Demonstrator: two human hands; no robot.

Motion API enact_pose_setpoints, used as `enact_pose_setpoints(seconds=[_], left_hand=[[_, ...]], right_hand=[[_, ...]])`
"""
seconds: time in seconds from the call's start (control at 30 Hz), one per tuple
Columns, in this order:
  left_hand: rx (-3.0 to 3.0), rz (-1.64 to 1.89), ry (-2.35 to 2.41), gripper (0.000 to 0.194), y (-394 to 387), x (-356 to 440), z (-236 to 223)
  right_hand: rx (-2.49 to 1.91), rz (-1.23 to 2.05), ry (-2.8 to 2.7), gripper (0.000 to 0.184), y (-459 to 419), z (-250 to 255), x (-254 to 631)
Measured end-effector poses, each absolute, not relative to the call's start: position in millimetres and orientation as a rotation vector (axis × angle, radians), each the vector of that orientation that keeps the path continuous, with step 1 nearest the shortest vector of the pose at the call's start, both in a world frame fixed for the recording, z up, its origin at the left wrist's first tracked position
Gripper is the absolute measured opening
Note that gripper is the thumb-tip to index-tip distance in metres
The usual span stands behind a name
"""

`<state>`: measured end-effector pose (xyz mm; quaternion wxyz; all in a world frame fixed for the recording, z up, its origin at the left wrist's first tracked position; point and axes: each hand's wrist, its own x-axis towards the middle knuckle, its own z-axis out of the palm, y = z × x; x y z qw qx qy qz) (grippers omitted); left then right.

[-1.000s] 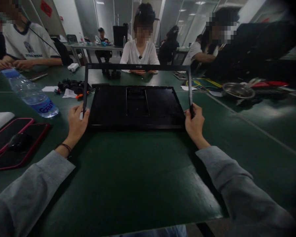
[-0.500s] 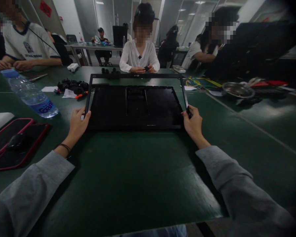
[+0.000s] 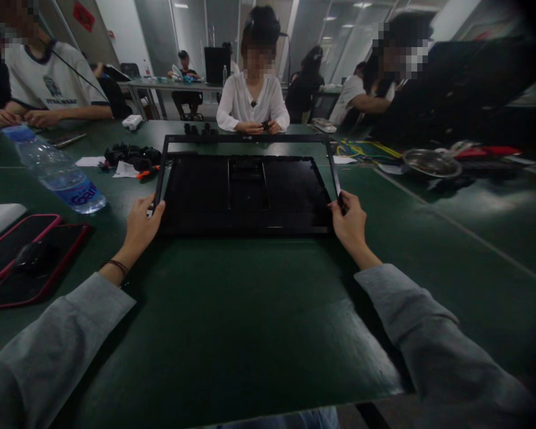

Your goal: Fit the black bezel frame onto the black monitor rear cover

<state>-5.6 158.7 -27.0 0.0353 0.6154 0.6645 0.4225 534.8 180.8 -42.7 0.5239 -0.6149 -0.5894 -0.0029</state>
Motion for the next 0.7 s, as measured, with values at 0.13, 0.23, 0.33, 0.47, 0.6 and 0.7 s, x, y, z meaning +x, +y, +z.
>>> enact_pose_setpoints(seconds=[0.13, 0.23, 0.33, 0.47, 0.6, 0.7], left_hand=[[1.882, 1.299, 2.044, 0.047, 157.3, -3.8, -25.7], [1.883, 1.297, 2.039, 0.048, 157.1, -3.9, -26.1], [1.877, 1.291, 2.033, 0.05, 157.1, -4.1, -26.5], [1.869, 1.283, 2.039, 0.049, 156.6, -3.5, -25.6], [1.867, 1.267, 2.037, 0.05, 155.5, -3.0, -24.6], [1.862, 1.264, 2.032, 0.049, 155.1, -3.2, -25.3]], right_hand=[[-1.48, -0.007, -1.409, 0.041, 179.7, -41.1, 532.9], [-1.483, -0.001, -1.407, 0.041, 179.4, -40.2, 532.4], [-1.484, 0.014, -1.399, 0.041, 179.5, -40.2, 532.9], [-1.478, 0.028, -1.405, 0.041, 178.9, -39.8, 532.5], [-1.47, 0.02, -1.405, 0.041, 179.3, -40.5, 532.6], [-1.471, 0.008, -1.411, 0.041, 180.3, -42.1, 534.0]])
